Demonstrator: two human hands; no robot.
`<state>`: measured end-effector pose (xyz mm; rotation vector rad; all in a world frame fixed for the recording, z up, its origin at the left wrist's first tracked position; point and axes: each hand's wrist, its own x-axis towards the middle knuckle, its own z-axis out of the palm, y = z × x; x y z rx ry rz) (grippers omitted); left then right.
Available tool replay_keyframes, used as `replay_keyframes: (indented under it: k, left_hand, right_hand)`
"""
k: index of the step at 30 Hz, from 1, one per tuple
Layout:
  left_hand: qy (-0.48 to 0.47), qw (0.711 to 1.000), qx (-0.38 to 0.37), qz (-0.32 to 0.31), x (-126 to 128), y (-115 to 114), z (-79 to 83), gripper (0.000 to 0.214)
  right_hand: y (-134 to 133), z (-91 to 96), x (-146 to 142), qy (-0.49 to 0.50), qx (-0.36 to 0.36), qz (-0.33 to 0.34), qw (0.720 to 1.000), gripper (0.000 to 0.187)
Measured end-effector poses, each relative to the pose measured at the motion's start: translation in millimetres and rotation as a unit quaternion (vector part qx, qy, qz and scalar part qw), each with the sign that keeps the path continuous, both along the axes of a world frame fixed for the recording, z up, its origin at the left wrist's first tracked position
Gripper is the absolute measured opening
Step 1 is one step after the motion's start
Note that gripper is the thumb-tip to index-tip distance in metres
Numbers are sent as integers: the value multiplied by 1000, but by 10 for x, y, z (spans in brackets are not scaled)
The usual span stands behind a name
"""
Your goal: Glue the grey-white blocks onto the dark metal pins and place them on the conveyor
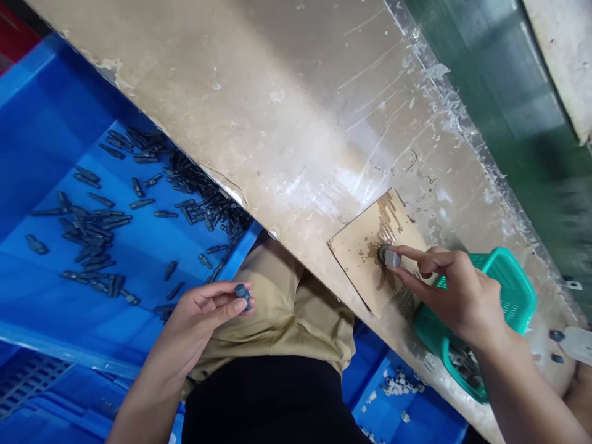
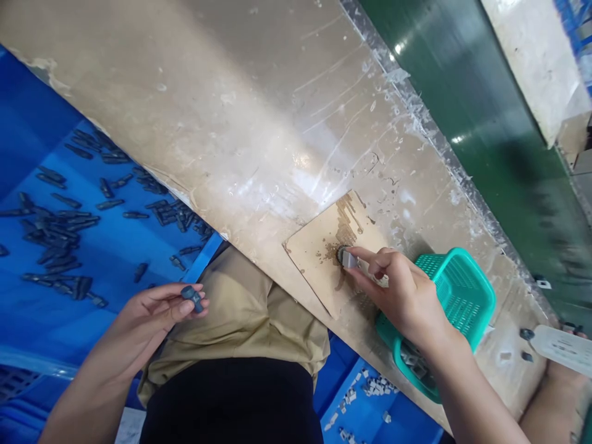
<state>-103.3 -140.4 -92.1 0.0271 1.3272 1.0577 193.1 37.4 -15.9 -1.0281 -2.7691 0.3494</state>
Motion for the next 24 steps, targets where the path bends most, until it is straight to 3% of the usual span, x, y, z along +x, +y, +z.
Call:
replay_keyframes:
  k: [4,7,12,17,20,24]
  left_hand:
    - [-32,999,1,-12,63,70,143,21]
    - [-101,994,16,-42,191,181,278,22]
    - [-299,946,95,-86,536,488,398,17]
    - [-392,906,135,-88,926,818,509,13]
    - [-420,890,150,-96,1088,958,596,13]
    - [-430,880,174,-98,1210,1068,680,15]
  right_hand:
    - [0,-10,39,37,-19,-56,998,31]
    - [-30,35,45,146,-62,-106,982,38]
    - [-114,208,-31,342,-163,-218,899,37]
    - [-180,394,-124,400,-302,-301,811,33]
    - [-222,486,-149,401,-340,-321,788,35]
    - [-267,572,-138,402,-351,-327,780,37]
